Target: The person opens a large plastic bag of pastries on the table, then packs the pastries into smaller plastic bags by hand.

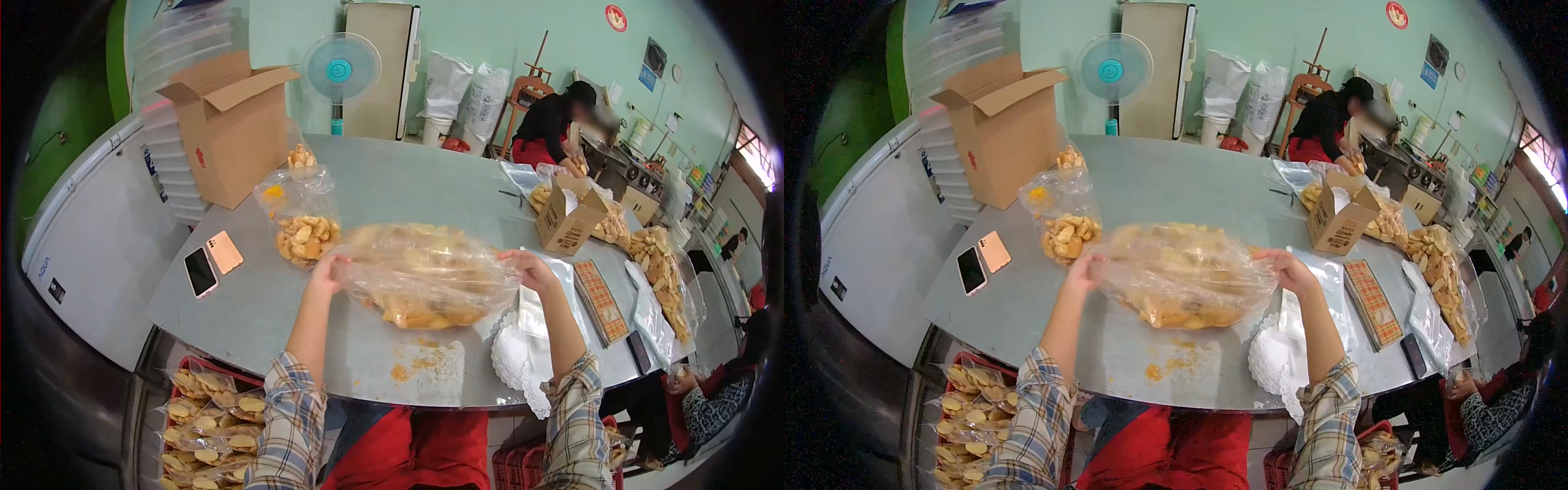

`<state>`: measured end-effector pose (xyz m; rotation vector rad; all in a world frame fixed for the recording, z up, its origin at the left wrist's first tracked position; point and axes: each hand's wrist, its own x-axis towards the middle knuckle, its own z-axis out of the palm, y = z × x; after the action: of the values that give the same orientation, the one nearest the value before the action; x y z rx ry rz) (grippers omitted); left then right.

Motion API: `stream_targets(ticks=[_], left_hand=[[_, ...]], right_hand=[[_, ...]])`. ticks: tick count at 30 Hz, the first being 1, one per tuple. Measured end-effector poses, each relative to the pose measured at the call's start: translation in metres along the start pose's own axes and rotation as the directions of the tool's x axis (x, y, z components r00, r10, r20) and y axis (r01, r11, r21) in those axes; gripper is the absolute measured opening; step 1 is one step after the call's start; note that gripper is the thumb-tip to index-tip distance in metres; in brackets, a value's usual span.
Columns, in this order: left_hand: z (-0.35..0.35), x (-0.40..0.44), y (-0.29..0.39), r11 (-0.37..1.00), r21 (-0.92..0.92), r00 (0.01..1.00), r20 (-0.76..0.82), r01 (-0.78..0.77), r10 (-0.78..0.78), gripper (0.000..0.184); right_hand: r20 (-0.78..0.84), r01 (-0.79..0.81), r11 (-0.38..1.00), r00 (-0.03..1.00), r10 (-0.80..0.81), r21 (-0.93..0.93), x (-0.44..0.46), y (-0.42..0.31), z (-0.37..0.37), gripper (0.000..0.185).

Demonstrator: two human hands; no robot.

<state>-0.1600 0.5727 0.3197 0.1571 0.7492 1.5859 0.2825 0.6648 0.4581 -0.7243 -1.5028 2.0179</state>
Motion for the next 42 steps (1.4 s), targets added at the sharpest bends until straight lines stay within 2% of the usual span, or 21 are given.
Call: stream_targets(ticks=[5, 7, 8, 9, 10, 12, 14, 17, 18, 20, 22, 24, 26, 30, 31, 32, 36, 39, 40, 41, 42], left_hand=[[0.020, -0.028, -0.011, 0.996, 0.031, 0.997, 0.002, 0.081, -0.081, 0.012], [0.037, -0.034, -0.016, 0.998, 0.023, 0.998, -0.026, 0.062, -0.061, 0.013], [0.045, -0.035, -0.016, 0.999, 0.028, 0.998, -0.044, 0.041, -0.040, 0.014], [0.047, -0.032, -0.013, 0.999, 0.027, 0.998, -0.041, 0.043, -0.042, 0.014], [0.045, -0.029, -0.010, 0.997, 0.062, 0.998, -0.050, 0.041, -0.038, 0.015], [0.042, -0.028, -0.008, 0.995, 0.096, 0.998, -0.058, 0.042, -0.036, 0.016], [0.040, -0.034, -0.004, 0.996, 0.076, 0.995, -0.092, 0.035, -0.028, 0.016], [0.029, -0.038, 0.000, 0.992, 0.096, 0.997, 0.007, 0.081, -0.082, 0.017], [0.031, -0.043, 0.002, 0.994, 0.088, 0.998, 0.004, 0.068, -0.069, 0.017], [0.040, -0.060, -0.001, 0.942, 0.334, 0.999, -0.034, 0.037, -0.027, 0.019], [0.041, -0.075, 0.000, 0.903, 0.428, 0.993, 0.087, 0.036, -0.081, 0.021], [0.052, -0.089, 0.002, 0.684, 0.730, 0.932, 0.249, -0.002, -0.263, 0.028], [0.066, -0.105, 0.003, 0.623, 0.781, 0.927, 0.261, -0.039, -0.270, 0.030], [0.068, -0.103, 0.007, 0.444, 0.890, 0.947, 0.221, -0.099, -0.232, 0.027], [0.066, -0.102, 0.008, 0.442, 0.891, 0.948, 0.220, -0.099, -0.230, 0.027], [0.065, -0.102, 0.009, 0.546, 0.828, 0.971, 0.218, -0.129, -0.101, 0.025], [0.056, -0.092, 0.007, 0.671, 0.715, 0.979, 0.179, -0.198, 0.098, 0.022], [0.059, -0.083, -0.005, 0.703, 0.679, 0.977, 0.128, -0.210, 0.168, 0.020], [0.060, -0.081, -0.008, 0.700, 0.682, 0.977, 0.133, -0.211, 0.165, 0.020], [0.060, -0.080, -0.010, 0.741, 0.637, 0.977, 0.115, -0.213, 0.182, 0.019], [0.060, -0.078, -0.012, 0.779, 0.589, 0.976, 0.096, -0.214, 0.195, 0.018]], right_hand=[[-0.138, 0.077, 0.991, 0.988, -0.061, 0.109, -0.013, 0.034, -0.059, 0.032], [-0.675, -0.341, 0.807, 0.732, -0.093, -0.482, -0.006, 0.043, -0.052, 0.025], [-0.677, -0.344, 0.806, 0.730, -0.093, -0.482, 0.000, 0.049, -0.044, 0.025], [-0.558, -0.237, 0.531, 0.575, -0.598, -0.814, 0.010, 0.054, -0.024, 0.025], [-0.194, -0.248, 0.111, 0.340, -0.920, -0.962, 0.019, 0.059, -0.004, 0.025], [-0.028, -0.043, 0.008, 0.498, -0.867, -0.999, 0.022, 0.053, 0.042, 0.024], [0.446, 0.383, -0.246, 0.629, -0.636, -0.891, 0.030, 0.069, 0.060, 0.015], [0.398, 0.215, -0.352, 0.686, -0.610, -0.911, 0.040, 0.078, 0.088, 0.015], [0.411, 0.229, -0.358, 0.681, -0.606, -0.905, 0.048, 0.077, 0.088, 0.015], [0.081, -0.152, -0.223, 0.627, -0.775, -0.963, 0.068, 0.077, 0.074, 0.022], [0.025, -0.168, -0.171, 0.636, -0.771, -0.971, 0.088, 0.080, 0.061, 0.023], [-0.033, -0.194, -0.120, 0.640, -0.767, -0.974, 0.104, 0.073, 0.065, 0.024], [-0.400, -0.237, 0.350, 0.745, -0.533, -0.906, 0.113, 0.048, 0.088, 0.019], [-0.226, 0.054, 0.407, 0.762, -0.608, -0.912, 0.145, 0.043, 0.055, 0.027], [-0.239, 0.049, 0.758, 0.934, -0.265, -0.650, 0.140, 0.024, 0.049, 0.033], [-0.078, -0.096, 0.953, 0.994, 0.076, -0.289, 0.133, 0.006, 0.045, 0.038], [0.229, -0.214, 0.977, 0.950, 0.214, -0.026, 0.088, -0.033, 0.052, 0.036], [-0.131, -0.216, 0.910, 0.975, 0.181, -0.354, 0.104, 0.005, 0.008, 0.035], [-0.135, -0.213, 0.912, 0.975, 0.176, -0.350, 0.094, 0.006, 0.022, 0.035], [-0.309, -0.149, 0.589, 0.934, -0.181, -0.794, 0.088, 0.015, 0.041, 0.030], [-0.241, -0.242, 0.072, 0.802, -0.547, -0.968, 0.084, 0.024, 0.062, 0.026]])
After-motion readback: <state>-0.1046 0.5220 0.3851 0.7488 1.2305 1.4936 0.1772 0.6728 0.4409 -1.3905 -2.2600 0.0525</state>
